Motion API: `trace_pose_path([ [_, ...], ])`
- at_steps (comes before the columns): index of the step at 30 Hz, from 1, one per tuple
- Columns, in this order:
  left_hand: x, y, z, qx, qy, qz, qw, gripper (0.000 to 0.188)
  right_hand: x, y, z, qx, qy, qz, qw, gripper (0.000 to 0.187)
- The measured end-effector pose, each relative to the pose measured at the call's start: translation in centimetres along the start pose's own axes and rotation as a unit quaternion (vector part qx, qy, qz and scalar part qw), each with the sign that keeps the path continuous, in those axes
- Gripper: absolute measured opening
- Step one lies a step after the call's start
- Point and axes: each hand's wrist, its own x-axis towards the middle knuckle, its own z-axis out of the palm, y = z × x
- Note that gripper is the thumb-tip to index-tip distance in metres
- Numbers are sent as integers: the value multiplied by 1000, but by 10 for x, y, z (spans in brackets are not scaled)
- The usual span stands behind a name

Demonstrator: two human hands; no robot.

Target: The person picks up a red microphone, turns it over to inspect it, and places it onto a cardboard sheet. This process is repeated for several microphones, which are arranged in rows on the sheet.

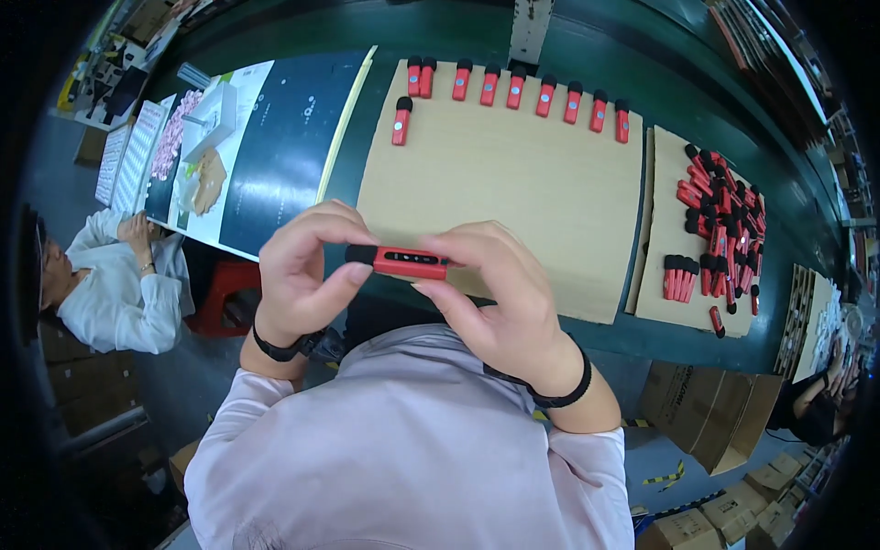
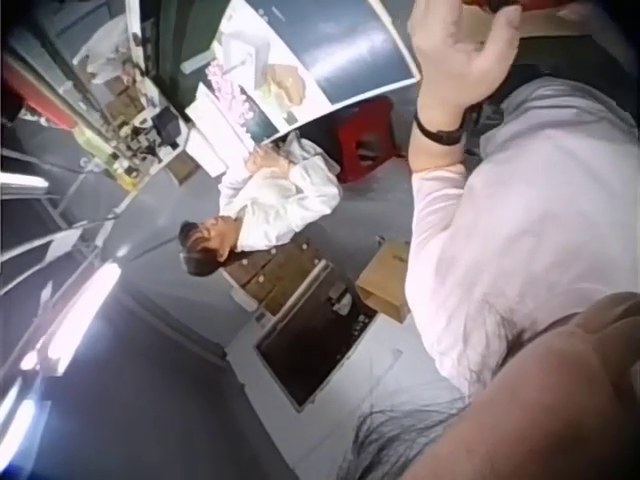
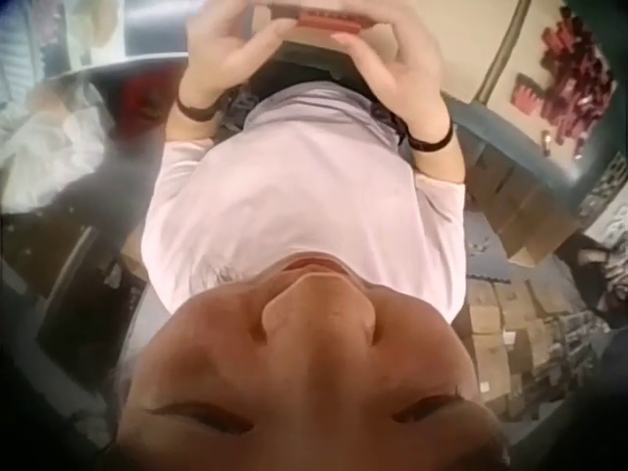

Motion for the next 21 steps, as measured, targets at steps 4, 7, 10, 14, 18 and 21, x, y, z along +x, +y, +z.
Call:
trace_pose_path([
  [4, -15, 2, 16, -11, 2, 9, 1000, 26, -17, 1, 7, 19, 7, -6, 1000, 34],
  [7, -21, 0, 22, -38, -12, 4, 999, 31, -22, -4, 16, 24, 42, -2, 999, 32],
  [10, -21, -5, 22, -13, -34, 57, 998, 35, -22, -8, 23, 18, 87, -17, 996, 33],
  [14, -25, -11, 26, -31, -33, 96, 994, 36, -27, -11, 26, -13, 72, -36, 997, 33],
  [18, -20, -17, 25, -19, -34, 143, 989, 34, -29, -10, 28, -13, 75, -42, 996, 33],
  [21, -19, -22, 30, -28, -28, 145, 989, 34, -30, -6, 25, -25, 72, -45, 996, 32],
])
